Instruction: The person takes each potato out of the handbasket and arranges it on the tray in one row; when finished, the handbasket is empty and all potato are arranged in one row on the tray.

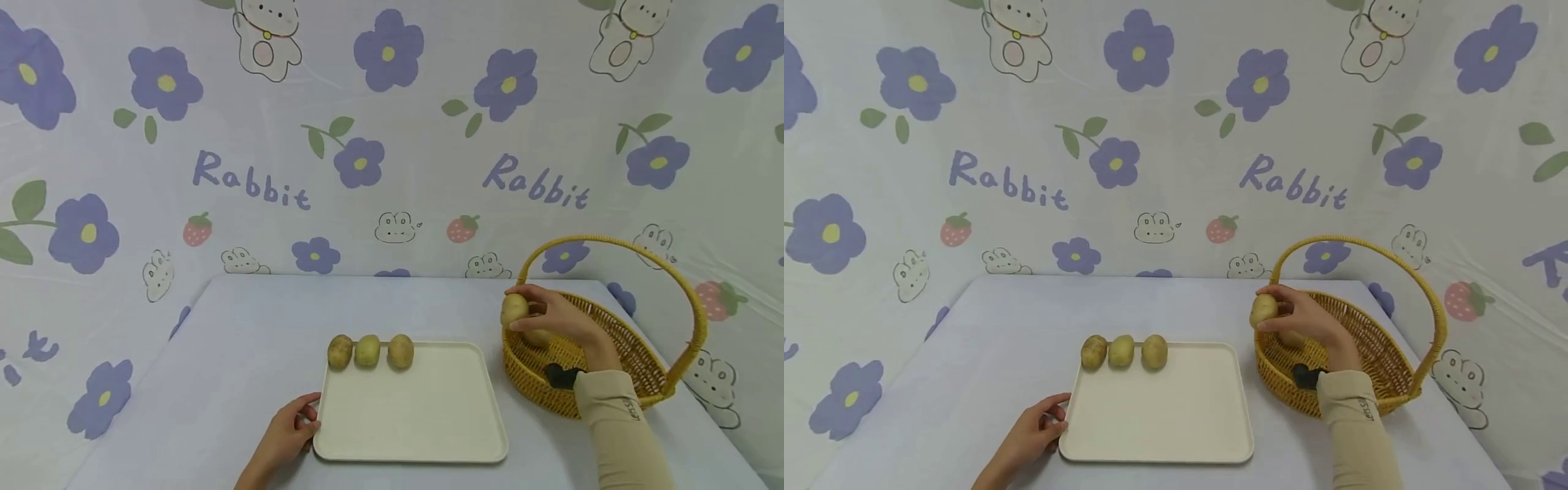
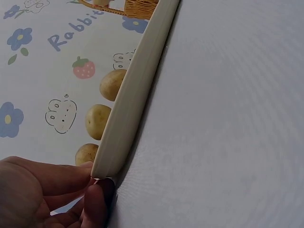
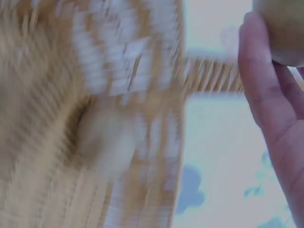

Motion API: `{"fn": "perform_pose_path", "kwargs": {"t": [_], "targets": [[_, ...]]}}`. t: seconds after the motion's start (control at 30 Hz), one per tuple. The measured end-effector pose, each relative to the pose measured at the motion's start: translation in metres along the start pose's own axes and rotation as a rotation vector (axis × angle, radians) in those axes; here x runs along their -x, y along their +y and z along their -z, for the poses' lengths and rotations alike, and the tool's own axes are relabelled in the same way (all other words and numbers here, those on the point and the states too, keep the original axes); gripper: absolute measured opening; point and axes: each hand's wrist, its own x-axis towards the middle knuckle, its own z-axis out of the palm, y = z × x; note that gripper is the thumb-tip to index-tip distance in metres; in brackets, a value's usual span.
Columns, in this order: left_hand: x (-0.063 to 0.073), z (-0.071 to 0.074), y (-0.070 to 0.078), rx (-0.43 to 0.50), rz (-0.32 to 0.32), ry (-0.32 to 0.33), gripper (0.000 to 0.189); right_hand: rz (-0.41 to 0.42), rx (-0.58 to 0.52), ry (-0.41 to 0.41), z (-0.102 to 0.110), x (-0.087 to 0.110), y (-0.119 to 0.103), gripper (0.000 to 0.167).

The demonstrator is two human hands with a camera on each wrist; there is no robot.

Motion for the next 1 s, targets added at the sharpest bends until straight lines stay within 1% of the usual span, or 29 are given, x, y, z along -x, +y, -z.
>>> {"fn": "perform_pose_path", "kwargs": {"t": [0.1,0.13,0.23,0.37,0.5,0.63,0.77,1.0], "targets": [[0.0,0.001,0.0,-0.007,-0.001,0.009,0.046,0.048,-0.068,-0.022,-0.022,-0.008,-0.013,0.06],[-0.001,0.001,0.0,-0.009,-0.001,0.012,0.046,0.053,-0.091,-0.027,-0.031,-0.012,-0.016,0.061],[-0.001,0.001,0.0,-0.013,-0.004,0.017,0.046,0.082,-0.118,-0.038,-0.058,-0.025,-0.017,0.061],[-0.002,0.0,0.0,-0.007,-0.007,0.017,0.046,0.107,-0.067,-0.051,-0.093,-0.041,-0.006,0.061],[-0.001,-0.001,0.0,0.008,-0.006,0.001,0.046,0.11,0.002,-0.075,-0.118,-0.05,0.006,0.061],[0.0,-0.002,-0.001,0.008,-0.003,-0.008,0.046,0.1,0.103,-0.113,-0.13,-0.052,0.013,0.063],[0.001,-0.003,-0.002,0.01,-0.004,-0.007,0.046,0.077,0.174,-0.142,-0.136,-0.05,0.016,0.067],[-0.001,-0.002,-0.004,0.002,-0.006,0.0,0.046,0.063,0.152,-0.124,-0.139,-0.05,0.012,0.073]]}}
